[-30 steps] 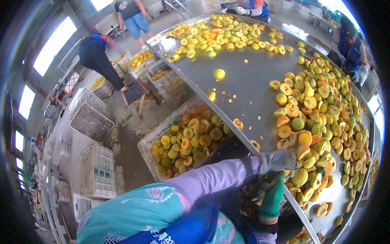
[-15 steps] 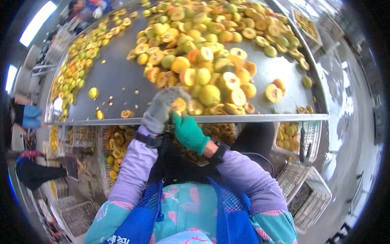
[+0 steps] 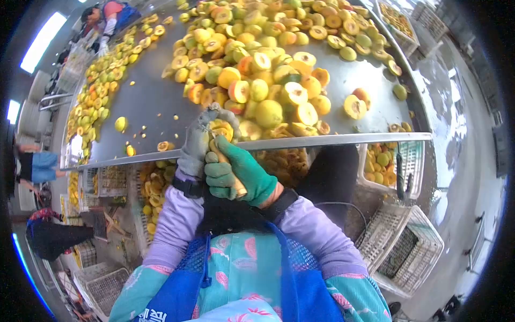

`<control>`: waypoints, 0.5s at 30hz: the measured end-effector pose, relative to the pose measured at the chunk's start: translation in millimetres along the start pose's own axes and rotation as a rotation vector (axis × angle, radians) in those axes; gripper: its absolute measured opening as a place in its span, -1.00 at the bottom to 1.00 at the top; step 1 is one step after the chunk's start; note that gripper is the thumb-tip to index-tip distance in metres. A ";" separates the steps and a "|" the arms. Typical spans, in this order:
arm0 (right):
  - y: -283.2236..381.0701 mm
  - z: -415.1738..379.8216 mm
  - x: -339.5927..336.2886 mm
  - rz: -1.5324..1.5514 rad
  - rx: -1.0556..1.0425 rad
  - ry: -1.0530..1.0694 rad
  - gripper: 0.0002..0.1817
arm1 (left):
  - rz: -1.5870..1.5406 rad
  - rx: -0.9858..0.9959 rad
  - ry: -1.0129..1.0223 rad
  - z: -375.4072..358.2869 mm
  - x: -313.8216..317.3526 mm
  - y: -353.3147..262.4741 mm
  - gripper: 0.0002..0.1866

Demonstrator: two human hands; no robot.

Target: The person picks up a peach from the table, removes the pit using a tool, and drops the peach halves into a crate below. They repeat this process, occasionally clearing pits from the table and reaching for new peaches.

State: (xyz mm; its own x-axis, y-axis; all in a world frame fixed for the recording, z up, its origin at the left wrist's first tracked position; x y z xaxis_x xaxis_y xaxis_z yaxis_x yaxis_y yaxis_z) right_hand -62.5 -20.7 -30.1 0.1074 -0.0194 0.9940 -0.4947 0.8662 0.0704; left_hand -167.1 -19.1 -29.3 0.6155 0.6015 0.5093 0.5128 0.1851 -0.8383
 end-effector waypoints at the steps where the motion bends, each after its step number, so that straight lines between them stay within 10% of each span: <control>1: -3.7 0.2 4.2 0.054 0.024 0.086 -0.52 | -0.028 0.019 -0.084 -11.1 -2.2 -6.1 -0.58; 4: -27.8 -3.6 22.1 -0.013 0.137 0.098 -0.51 | -0.416 0.051 -0.275 -47.1 -17.4 -7.9 -0.69; 6: -41.3 -9.7 34.9 -0.105 0.195 0.061 -0.53 | -0.049 0.390 -0.376 -81.7 -59.0 -20.4 -0.75; 9: -29.2 -42.7 30.2 -0.369 0.222 -0.289 -0.54 | 0.277 0.242 -0.463 -146.2 -95.9 -55.4 -0.75; 12: -10.4 -66.3 -64.5 -0.515 0.096 -0.753 -0.53 | 1.240 -0.029 -0.607 -146.1 -117.7 -93.1 -0.78; 15: 2.6 -70.3 -75.9 -0.828 0.154 -0.840 -0.48 | 1.253 0.179 -0.580 -56.6 -64.9 -115.4 -0.69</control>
State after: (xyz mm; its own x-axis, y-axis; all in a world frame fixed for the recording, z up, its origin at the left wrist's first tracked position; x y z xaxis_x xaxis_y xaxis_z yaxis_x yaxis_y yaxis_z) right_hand -11.3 18.1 -111.2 -0.1270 -0.9158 0.3811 -0.6458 0.3680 0.6690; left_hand -232.3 -123.4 45.4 0.2471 0.6635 -0.7062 -0.2991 -0.6410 -0.7069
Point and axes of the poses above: each hand's wrist, its own z-axis towards the middle knuckle, its own x-axis out of the palm, y = z × x, the point moved 6 cm from there along z, towards the middle knuckle, and after that the axes turned 9 degrees about -z, right-handed, at the moved point
